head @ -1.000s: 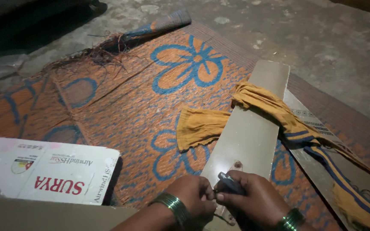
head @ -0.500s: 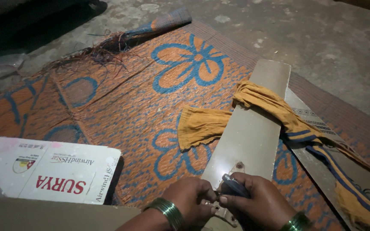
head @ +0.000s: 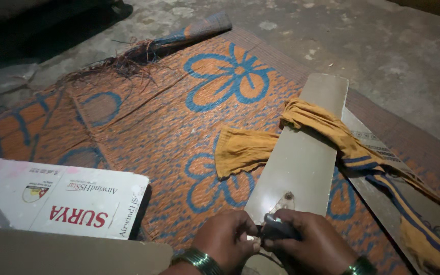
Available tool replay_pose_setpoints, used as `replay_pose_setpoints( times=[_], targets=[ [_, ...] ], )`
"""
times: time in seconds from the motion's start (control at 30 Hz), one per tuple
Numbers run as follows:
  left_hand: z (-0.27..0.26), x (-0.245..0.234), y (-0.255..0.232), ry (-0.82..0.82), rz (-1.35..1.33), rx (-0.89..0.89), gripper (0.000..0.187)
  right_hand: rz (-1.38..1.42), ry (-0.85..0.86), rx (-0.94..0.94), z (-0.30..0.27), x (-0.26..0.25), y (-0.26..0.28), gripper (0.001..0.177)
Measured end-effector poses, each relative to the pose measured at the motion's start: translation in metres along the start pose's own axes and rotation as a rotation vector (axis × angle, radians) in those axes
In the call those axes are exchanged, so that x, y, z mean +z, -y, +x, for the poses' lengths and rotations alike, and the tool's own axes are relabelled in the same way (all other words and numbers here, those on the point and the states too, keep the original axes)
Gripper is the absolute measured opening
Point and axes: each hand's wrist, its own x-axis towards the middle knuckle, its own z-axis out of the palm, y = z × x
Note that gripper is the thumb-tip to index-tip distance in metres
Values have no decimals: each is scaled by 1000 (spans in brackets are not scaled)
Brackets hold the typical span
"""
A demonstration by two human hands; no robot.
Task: The person attaches fan blades to the central hub of an electric fan. They align each blade and use a screwdriver to tighten the screws securing the blades to the hub.
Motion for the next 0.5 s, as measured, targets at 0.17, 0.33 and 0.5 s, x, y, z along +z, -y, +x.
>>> replay_pose_setpoints(
  times=[0.17,0.33,0.5],
  targets=[
    [-3,-3,-7,6,44,-81,25,-148,-23,-45,1,0,5,47],
    [-3,-2,-10,-30,105,-53,20,-369,-11,-169,-1,0,6,34],
    [0,0,-6,-9,121,-70,22,-446,32,-264,-6,-2,14,23]
  ],
)
